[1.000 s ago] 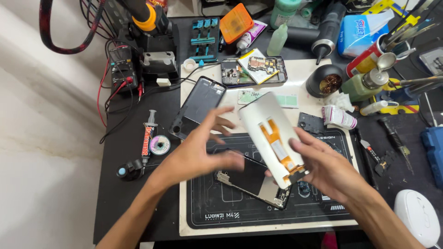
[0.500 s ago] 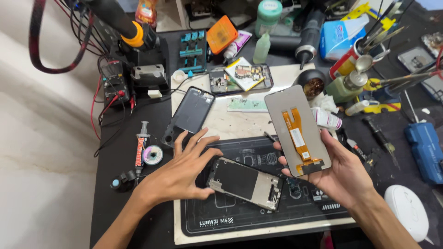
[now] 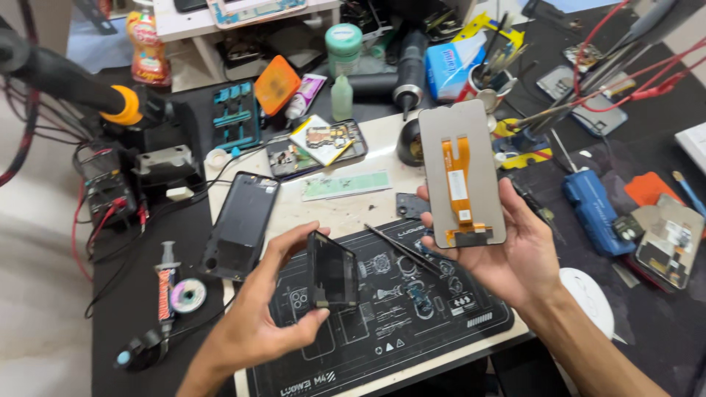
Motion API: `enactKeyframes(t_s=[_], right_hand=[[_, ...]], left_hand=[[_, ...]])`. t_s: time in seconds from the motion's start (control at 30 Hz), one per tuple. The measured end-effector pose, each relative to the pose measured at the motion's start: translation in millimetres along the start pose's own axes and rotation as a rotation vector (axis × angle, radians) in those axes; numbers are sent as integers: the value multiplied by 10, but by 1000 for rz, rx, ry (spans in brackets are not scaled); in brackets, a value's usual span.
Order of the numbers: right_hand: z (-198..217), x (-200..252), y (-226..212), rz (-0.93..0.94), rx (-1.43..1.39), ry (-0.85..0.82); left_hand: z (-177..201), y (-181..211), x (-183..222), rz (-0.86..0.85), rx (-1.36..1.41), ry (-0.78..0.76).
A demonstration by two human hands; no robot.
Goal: The person applies adhesive from a tube to the edges of a smartphone frame, aligns the screen assembly onto the frame, and then uses a screwdriver to secure internal components.
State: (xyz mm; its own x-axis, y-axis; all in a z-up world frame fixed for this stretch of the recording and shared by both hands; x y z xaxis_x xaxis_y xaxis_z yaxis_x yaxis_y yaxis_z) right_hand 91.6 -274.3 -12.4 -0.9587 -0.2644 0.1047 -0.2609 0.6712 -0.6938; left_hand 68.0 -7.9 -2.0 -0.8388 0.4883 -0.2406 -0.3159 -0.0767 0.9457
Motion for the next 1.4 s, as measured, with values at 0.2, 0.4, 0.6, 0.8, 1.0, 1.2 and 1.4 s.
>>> enactKeyframes(t_s=[0.2,0.4,0.6,0.8,1.0,1.2,1.4], right_hand=[[17,7,-14,13,-107,-121],[52,20,-68,41,-63,-84],[44,16,-152,99,40,-10],[-86,126,-378,255,343,-22],[-296,309,-548,438,614,-155],[-692,609,-636,902,1641,149],[-877,659,-611,908,1752,211]], left_hand=[[-238,-69,62,-323,8,100],[-305,-117,56,-348,-165,128],[-345,-310,36,-234,-131,83],[-37,-411,-236,-45,624,202],[36,-229,-467,-61,826,222],[-45,-206,-461,-93,779,165],[-79,-226,-450,-68,723,148]])
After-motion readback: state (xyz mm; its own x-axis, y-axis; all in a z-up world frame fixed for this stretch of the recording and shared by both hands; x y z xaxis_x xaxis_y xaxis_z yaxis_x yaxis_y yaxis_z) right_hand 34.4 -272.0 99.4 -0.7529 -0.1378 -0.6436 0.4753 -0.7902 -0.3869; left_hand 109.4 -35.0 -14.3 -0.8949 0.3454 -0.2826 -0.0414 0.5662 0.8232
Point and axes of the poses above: each hand's wrist, its own x-axis away from the middle knuckle, its own z-axis out of the back of the hand, y = z × x, the point moved 8 cm from there along -x, towards the middle knuckle, and after that the axes turned 1 degree about x, right-handed, at the moved point
